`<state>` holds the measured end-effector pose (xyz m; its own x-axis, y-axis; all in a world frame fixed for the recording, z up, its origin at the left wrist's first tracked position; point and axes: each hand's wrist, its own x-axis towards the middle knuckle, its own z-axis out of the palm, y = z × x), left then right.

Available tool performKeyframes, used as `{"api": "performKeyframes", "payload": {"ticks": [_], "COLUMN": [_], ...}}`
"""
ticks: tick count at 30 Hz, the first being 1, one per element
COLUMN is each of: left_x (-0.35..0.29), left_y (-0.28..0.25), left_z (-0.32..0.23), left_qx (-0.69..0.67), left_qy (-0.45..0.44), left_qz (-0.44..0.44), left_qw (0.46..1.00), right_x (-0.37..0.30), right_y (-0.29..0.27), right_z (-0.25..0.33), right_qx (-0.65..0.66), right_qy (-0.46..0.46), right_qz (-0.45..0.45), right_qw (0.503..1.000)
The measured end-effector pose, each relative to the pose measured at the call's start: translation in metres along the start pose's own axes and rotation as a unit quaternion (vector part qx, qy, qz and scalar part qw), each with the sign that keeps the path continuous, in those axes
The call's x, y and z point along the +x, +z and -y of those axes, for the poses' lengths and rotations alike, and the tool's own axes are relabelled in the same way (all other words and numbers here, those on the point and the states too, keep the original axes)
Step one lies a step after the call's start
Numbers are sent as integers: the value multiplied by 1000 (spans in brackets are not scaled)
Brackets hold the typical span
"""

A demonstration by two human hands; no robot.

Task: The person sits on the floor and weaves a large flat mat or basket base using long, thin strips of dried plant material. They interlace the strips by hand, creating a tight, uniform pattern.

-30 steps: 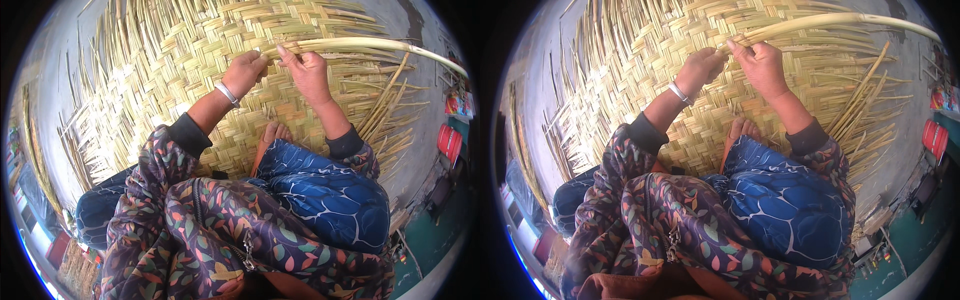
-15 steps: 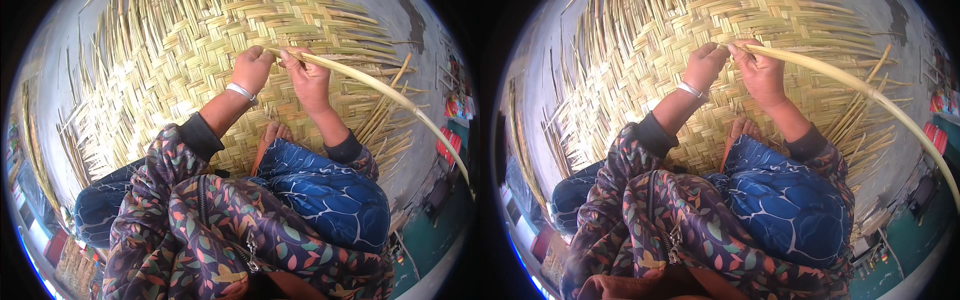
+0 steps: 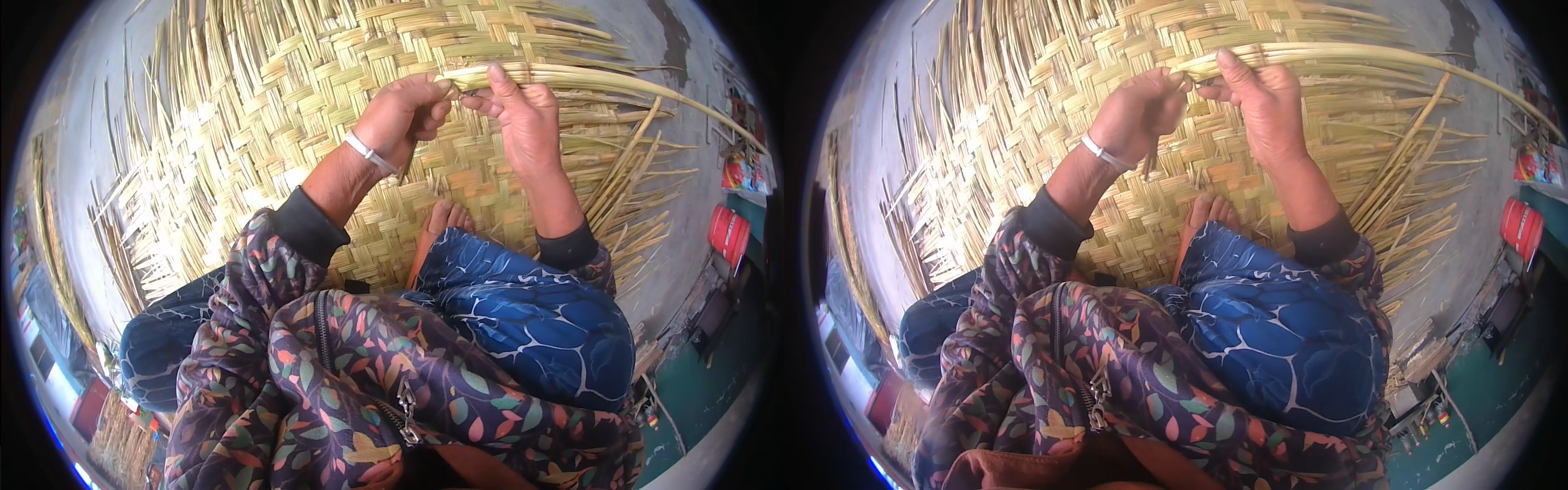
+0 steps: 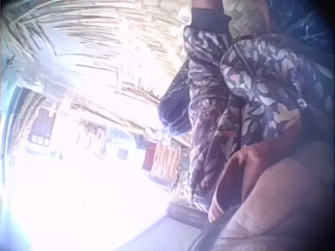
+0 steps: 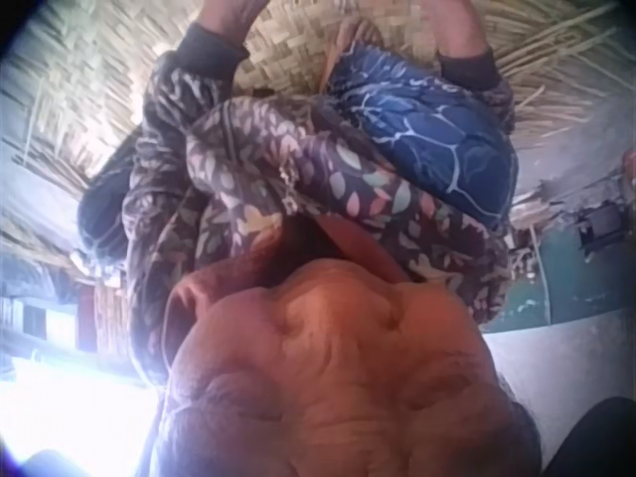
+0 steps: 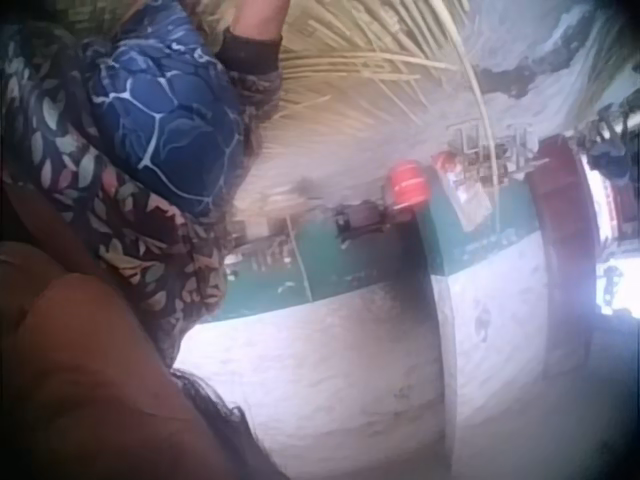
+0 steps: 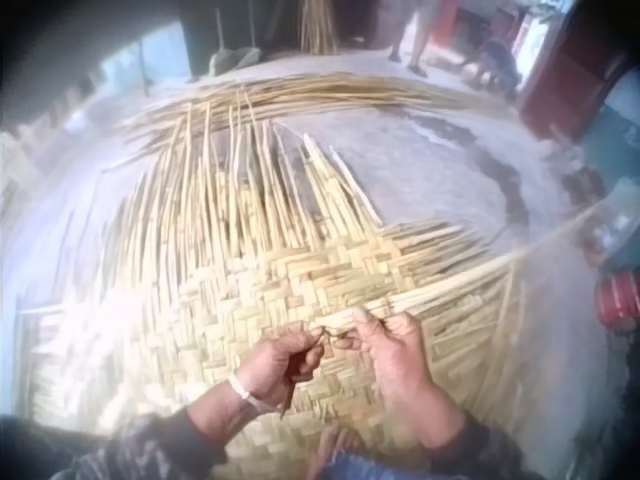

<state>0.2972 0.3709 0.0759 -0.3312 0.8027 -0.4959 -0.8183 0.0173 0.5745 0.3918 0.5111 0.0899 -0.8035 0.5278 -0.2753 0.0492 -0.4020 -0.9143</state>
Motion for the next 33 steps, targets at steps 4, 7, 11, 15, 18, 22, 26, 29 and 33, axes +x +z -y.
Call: {"api": "performKeyframes", "payload": {"ticks": [4, 7, 11, 15, 18, 22, 26, 29, 33], "left_x": [3, 7, 11, 11, 6, 0, -3, 4, 11], "left_y": [-1, -1, 0, 7, 18, 19, 17, 12, 10], "left_z": [0, 6, 16, 17, 8, 1, -6, 3, 13], "left_qx": [153, 312, 449, 331, 163, 12, 120, 312, 452], "left_qy": [47, 139, 229, 201, 99, -4, 73, 214, 280], "left_qz": [-54, -117, -197, -214, -196, -134, -77, -113, -207], "left_qw": [986, 932, 841, 897, 962, 991, 987, 919, 821], "right_x": [3, 3, -5, -8, -11, -13, -1, 0, -4], "right_y": [-2, -1, 9, 15, 16, 12, 6, 7, 11], "right_z": [-5, -4, -6, -8, -7, -4, 13, 15, 3], "right_qx": [-55, -118, -233, -218, -156, -93, -61, -90, -210], "right_qy": [-14, -17, -102, -148, -119, -83, -47, -28, -80], "right_qz": [9, 7, 1, -3, -14, -32, 1, -9, -24], "right_qw": [998, 993, 967, 965, 980, 992, 997, 996, 974]}}
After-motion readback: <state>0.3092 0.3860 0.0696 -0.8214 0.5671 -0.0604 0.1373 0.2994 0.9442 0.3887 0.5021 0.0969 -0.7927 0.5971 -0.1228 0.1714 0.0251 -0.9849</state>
